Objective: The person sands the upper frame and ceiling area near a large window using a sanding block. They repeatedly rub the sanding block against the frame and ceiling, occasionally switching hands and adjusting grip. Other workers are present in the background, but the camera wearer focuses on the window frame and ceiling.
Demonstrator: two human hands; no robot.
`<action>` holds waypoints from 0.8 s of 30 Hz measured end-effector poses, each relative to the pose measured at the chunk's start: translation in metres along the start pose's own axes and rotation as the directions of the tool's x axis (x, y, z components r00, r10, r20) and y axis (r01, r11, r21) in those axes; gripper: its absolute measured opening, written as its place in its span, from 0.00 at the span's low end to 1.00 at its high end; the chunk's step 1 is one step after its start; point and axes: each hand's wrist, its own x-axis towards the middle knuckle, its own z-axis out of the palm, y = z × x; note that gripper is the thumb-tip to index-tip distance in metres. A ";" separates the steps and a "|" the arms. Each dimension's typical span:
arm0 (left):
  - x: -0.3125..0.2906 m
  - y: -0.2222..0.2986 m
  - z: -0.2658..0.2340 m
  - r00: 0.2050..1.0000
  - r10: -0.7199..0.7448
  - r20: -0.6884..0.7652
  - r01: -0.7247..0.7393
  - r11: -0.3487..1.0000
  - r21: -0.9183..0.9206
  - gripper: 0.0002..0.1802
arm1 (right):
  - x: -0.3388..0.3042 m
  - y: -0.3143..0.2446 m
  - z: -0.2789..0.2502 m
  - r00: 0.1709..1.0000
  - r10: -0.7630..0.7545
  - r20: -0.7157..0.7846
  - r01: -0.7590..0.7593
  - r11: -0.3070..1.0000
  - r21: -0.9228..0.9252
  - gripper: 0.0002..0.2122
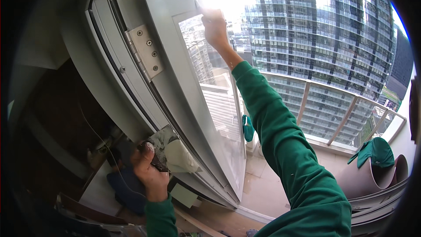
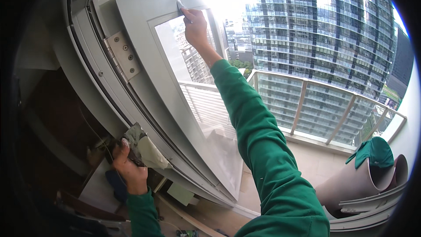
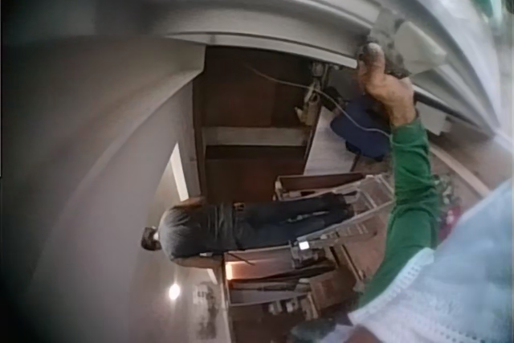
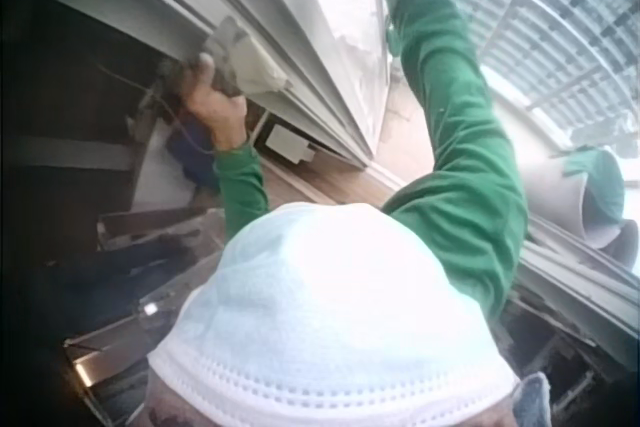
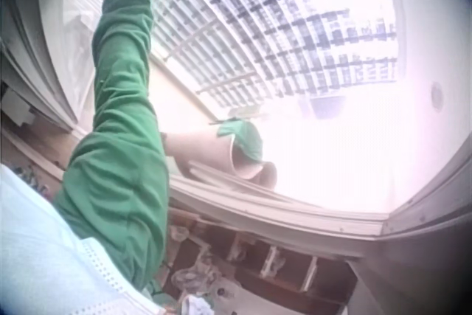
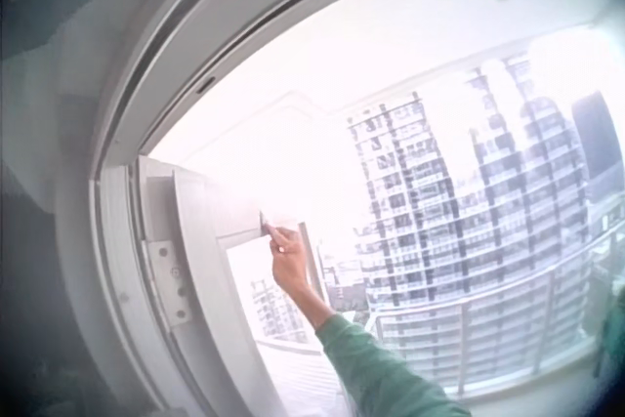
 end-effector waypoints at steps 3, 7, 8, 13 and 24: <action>0.001 -0.002 -0.018 0.996 0.016 0.089 -0.020 0.999 0.047 0.15 | 0.001 0.010 -0.027 0.993 -0.015 0.120 0.006 0.997 0.079 0.15; 0.000 -0.001 -0.009 1.000 -0.010 0.024 0.009 0.999 0.047 0.13 | 0.037 0.016 -0.046 0.943 0.271 0.195 -0.294 0.950 0.104 0.11; 0.000 0.000 0.003 1.000 -0.023 0.020 0.023 1.000 0.016 0.10 | 0.053 0.035 -0.044 0.941 0.282 0.186 -0.310 0.941 0.139 0.10; -0.002 0.004 0.000 1.000 0.010 -0.028 -0.009 0.999 0.043 0.08 | 0.063 -0.034 -0.040 0.871 0.351 0.343 -0.432 0.880 0.196 0.08; 0.002 -0.003 -0.012 0.996 0.008 0.089 -0.012 0.999 0.037 0.16 | 0.047 0.078 -0.069 0.988 -0.071 0.136 0.081 0.995 -0.063 0.11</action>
